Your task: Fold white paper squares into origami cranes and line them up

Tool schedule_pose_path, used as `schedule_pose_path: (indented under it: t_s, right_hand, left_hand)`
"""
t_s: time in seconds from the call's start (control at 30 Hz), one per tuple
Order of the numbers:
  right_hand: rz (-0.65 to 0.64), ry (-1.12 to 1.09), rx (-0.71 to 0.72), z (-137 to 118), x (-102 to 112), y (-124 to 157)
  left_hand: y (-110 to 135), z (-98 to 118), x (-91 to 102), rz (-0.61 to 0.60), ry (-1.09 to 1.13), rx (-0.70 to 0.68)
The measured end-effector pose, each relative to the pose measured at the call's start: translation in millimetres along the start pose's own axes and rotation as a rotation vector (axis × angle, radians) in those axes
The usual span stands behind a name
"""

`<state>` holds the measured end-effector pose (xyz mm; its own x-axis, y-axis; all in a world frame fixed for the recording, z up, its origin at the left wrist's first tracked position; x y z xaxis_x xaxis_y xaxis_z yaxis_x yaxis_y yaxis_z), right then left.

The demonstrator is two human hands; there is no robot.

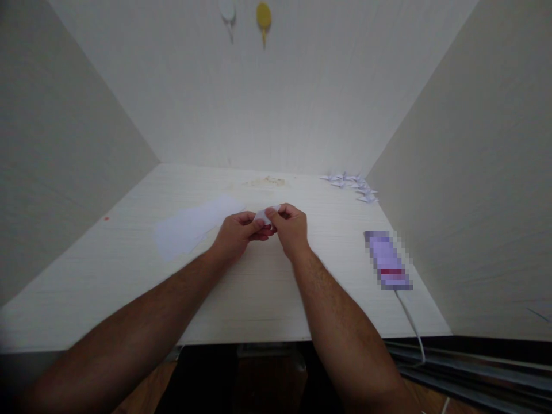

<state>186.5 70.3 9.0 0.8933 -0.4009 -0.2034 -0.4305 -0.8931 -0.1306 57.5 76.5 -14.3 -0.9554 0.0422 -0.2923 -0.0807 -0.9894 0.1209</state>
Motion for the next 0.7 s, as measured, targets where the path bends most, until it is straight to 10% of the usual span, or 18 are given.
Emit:
schedule_pose_path:
  t_s: [0.7]
  right_hand:
    - [-0.104,-0.035,-0.017,0,0,-5]
  left_hand:
    - [4,5,-1.1,-0.05,0.048,0.06]
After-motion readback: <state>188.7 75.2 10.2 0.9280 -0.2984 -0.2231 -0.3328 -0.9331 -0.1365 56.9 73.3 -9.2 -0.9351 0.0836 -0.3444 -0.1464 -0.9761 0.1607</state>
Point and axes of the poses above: each hand's wrist, its own y-axis away from the middle knuckle, its own x-axis out of the back of the hand, z = x × y, the point moved 9 cm from there along -y, towards the middle knuckle, and after that the axes turned 13 degrees about z, right-handed, at the moved point
